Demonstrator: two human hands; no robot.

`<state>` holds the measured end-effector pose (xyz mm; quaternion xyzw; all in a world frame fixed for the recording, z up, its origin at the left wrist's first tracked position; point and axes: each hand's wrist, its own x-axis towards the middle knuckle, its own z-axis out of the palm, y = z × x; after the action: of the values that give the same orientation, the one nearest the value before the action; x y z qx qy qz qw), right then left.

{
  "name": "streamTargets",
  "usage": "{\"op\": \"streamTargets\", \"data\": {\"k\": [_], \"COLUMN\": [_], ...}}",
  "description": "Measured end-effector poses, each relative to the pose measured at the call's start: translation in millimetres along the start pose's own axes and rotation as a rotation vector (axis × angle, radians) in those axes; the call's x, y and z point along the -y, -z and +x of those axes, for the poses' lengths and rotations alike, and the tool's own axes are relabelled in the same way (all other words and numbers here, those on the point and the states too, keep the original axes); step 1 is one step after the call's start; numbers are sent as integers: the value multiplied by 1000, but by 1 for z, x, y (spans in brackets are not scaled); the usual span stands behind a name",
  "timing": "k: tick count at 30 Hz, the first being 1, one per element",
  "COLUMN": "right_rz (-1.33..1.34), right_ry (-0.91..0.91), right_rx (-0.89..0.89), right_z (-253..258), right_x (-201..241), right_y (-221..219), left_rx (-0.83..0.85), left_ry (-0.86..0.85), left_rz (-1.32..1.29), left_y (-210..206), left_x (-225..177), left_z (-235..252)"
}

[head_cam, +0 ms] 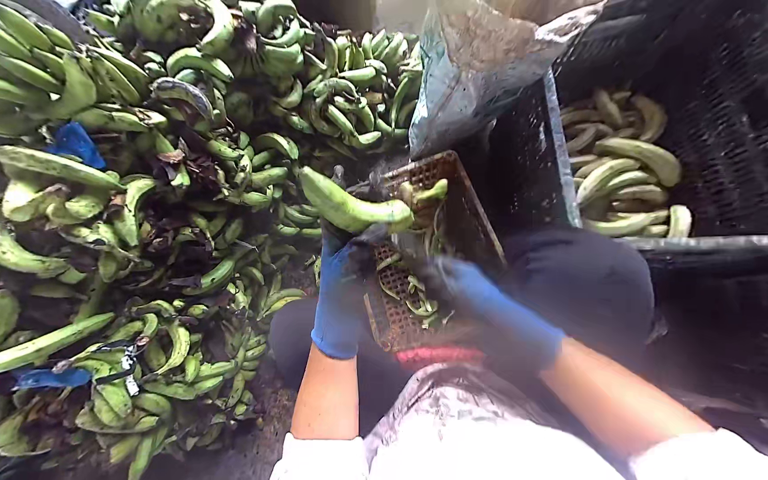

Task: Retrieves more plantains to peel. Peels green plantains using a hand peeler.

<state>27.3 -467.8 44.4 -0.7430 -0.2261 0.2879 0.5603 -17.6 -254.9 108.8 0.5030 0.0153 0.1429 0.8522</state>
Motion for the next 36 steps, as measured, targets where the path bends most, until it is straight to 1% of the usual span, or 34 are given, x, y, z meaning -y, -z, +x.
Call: {"op": "streamTargets", "data": {"k": [1, 2, 3, 4, 5, 6, 8, 9, 10, 11, 13, 14, 15, 16, 17, 18, 19, 20, 22, 23, 24, 25, 26, 27, 29, 30, 31, 33, 34, 36], "right_rz": [11, 40, 103, 133, 89, -67, -551, -726, -801, -824, -809, -819, -841, -837, -814, -786, -760, -742, -701, -669, -653, -664, -699, -745, -788, -772, -749, -732, -736, -746], "right_ry": [-165, -232, -213, -138, -5, 166, 532, 658, 735, 764, 739, 709, 642, 552, 438, 343, 326, 386, 573, 617, 626, 630, 640, 659, 667, 628, 548, 440, 462, 612], "right_rx": [113, 172, 181, 135, 39, -73, -286, -343, -371, -391, -473, -556, -651, -733, -773, -771, -753, -712, -555, -464, -413, -415, -472, -568, -783, -844, -871, -829, -773, -652], "right_z": [7, 14, 17, 22, 29, 39, 63, 69, 70, 69, 75, 82, 91, 100, 107, 108, 105, 98, 77, 68, 63, 63, 68, 77, 101, 109, 112, 103, 94, 77], "right_x": [-1, 9, 24, 40, 59, 75, 86, 88, 85, 81, 72, 70, 69, 71, 73, 75, 75, 74, 67, 63, 60, 59, 59, 58, 56, 58, 61, 66, 67, 61], "right_y": [3, 9, 17, 27, 41, 56, 77, 81, 78, 71, 65, 68, 74, 82, 93, 101, 102, 98, 78, 67, 59, 57, 58, 63, 79, 88, 95, 96, 89, 67], "left_rx": [10, 24, 45, 56, 59, 7, -98, -131, -153, -141, -20, 38, 26, 16, 29, 50, 14, -24, -98, -126, -151, -123, -54, 3, 69, 95, 109, 117, 99, 4], "left_ry": [29, 45, 63, 79, 94, 127, 152, 147, 139, 123, 110, 148, 238, 309, 335, 334, 326, 299, 164, 111, 87, 67, 58, 83, 214, 268, 305, 316, 274, 100], "left_rz": [-83, -146, -159, -151, -156, -142, -36, 42, 93, 126, 81, 12, -32, -18, -18, -16, -3, 33, 177, 219, 205, 185, 172, 149, 190, 240, 255, 161, 78, 26], "left_y": [4, 8, 11, 13, 12, 7, -6, -10, -13, -15, -14, -13, -16, -18, -18, -17, -17, -14, -11, -12, -14, -15, -15, -15, -16, -14, -13, -9, -9, -12], "left_x": [-7, -11, -14, -17, -20, -24, -31, -33, -32, -27, -8, 4, 12, 14, 16, 14, 11, 7, -1, -4, -6, -5, -2, 3, 10, 13, 15, 19, 20, 21], "left_z": [9, 17, 18, 18, 21, 27, 42, 48, 53, 59, 68, 66, 59, 54, 53, 54, 56, 60, 62, 62, 65, 65, 64, 63, 62, 60, 59, 61, 65, 71]}}
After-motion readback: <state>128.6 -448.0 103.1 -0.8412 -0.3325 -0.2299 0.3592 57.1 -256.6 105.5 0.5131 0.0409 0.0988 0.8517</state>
